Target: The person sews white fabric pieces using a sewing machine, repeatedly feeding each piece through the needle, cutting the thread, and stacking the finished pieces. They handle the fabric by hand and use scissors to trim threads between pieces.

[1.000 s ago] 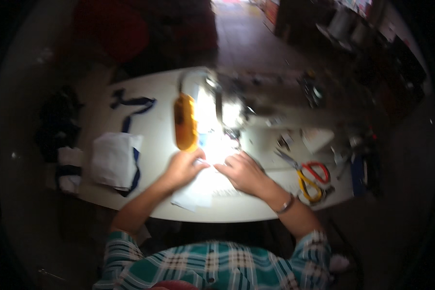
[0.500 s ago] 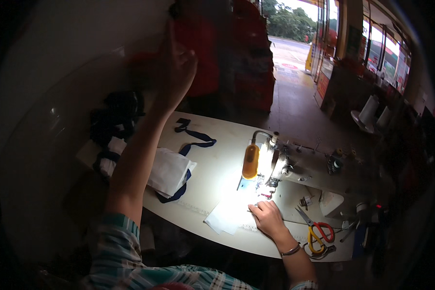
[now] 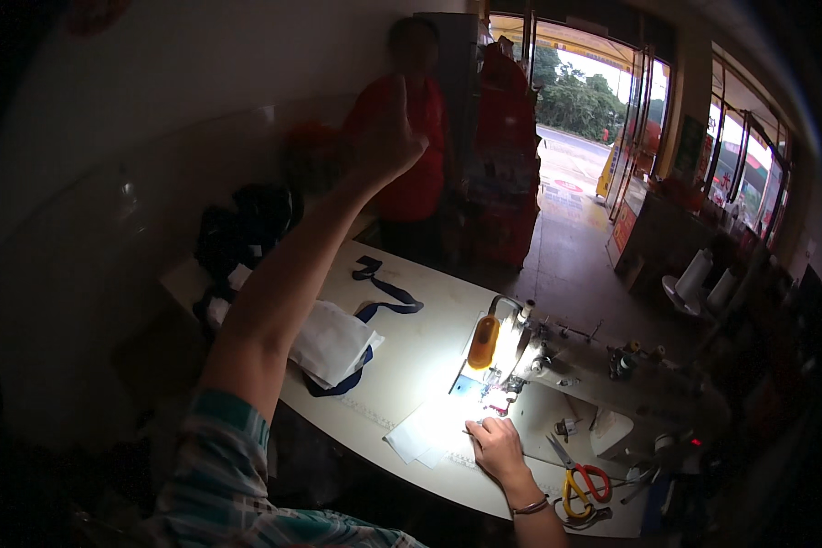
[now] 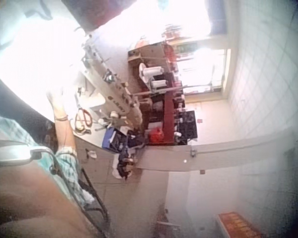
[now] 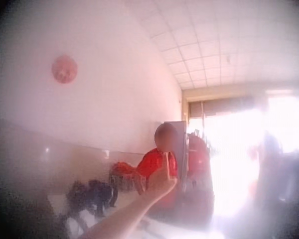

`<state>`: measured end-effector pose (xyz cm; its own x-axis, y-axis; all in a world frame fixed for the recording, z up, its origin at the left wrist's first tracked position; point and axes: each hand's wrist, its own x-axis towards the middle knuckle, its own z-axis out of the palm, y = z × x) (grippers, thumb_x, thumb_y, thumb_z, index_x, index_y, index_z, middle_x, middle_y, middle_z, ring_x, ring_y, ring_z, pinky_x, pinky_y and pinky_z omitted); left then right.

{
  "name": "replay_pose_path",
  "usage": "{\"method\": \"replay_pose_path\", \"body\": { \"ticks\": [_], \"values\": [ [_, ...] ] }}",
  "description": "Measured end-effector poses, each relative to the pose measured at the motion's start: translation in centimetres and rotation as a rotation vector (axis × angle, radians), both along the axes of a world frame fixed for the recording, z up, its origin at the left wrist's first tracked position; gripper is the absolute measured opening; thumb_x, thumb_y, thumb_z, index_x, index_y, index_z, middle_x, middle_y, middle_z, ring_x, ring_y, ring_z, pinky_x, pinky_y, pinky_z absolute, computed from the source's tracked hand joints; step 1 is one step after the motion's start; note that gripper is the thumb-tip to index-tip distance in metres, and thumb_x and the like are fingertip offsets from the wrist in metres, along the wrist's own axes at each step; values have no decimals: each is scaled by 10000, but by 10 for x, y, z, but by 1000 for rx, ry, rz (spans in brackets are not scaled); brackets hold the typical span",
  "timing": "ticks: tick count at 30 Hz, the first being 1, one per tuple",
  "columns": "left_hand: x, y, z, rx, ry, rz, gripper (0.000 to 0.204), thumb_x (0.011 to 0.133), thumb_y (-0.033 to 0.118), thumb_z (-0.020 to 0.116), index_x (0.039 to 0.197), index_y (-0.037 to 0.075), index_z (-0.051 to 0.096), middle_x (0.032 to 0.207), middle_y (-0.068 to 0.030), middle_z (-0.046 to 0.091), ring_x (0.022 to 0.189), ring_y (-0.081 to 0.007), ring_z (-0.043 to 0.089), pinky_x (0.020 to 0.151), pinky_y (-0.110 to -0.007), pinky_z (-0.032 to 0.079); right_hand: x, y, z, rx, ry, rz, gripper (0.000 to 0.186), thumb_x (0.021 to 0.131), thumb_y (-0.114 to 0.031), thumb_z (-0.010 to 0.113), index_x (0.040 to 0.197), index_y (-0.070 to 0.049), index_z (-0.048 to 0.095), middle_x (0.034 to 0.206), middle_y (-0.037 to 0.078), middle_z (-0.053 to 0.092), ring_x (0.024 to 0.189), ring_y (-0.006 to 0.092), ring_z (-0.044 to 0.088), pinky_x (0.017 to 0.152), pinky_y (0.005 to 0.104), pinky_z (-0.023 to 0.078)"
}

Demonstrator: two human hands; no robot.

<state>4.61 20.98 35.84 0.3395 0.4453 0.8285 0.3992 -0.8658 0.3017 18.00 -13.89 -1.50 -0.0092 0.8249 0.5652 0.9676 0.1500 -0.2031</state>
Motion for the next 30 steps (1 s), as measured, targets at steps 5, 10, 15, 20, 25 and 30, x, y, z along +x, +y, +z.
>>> {"method": "replay_pose_path", "body": {
  "ticks": [5,10,15,20,25,30],
  "values": [
    [2,8,-3,24,31,24,1049,891,118,684,1703,46,24,769,-142,674,669,-272,670,626,-436,567,-3,-3,5,-38,-18,-21,191,858,-47,751,1037,-106,778,794,82,607,784,288,623,737,410,485],
    [1,15,-13,-1,62,-5,1033,908,118,672,1709,64,23,792,-129,673,662,-243,656,617,-417,561,-1,-2,3,-30,-18,-9,171,875,-66,756,1040,-104,779,798,83,614,784,289,628,745,409,491],
    [1,-7,-2,-66,131,72,1032,917,136,677,1712,76,21,801,-120,674,665,-233,656,600,-410,561,-1,-5,3,-28,-16,-25,170,878,-68,757,1041,-105,781,791,81,614,776,293,628,741,411,493],
    [4,7,-5,36,92,95,1014,932,180,687,1709,90,41,852,-137,692,700,-249,682,598,-418,561,-3,-3,3,-33,-10,-5,165,877,-65,753,1036,-104,779,795,79,617,776,291,627,745,408,493],
    [7,-22,-48,59,372,25,545,974,206,667,1472,84,482,920,-167,719,804,-275,714,704,-441,584,1,-5,2,-21,-13,-9,157,875,-83,759,1028,-109,777,790,72,609,768,284,618,733,409,484],
    [-16,-51,-240,72,722,-423,161,937,187,698,1066,94,723,864,-133,683,748,-255,685,671,-418,554,-3,1,0,-15,-12,9,145,882,-102,758,1024,-119,777,791,66,610,767,276,616,732,403,479]
  ]
}}
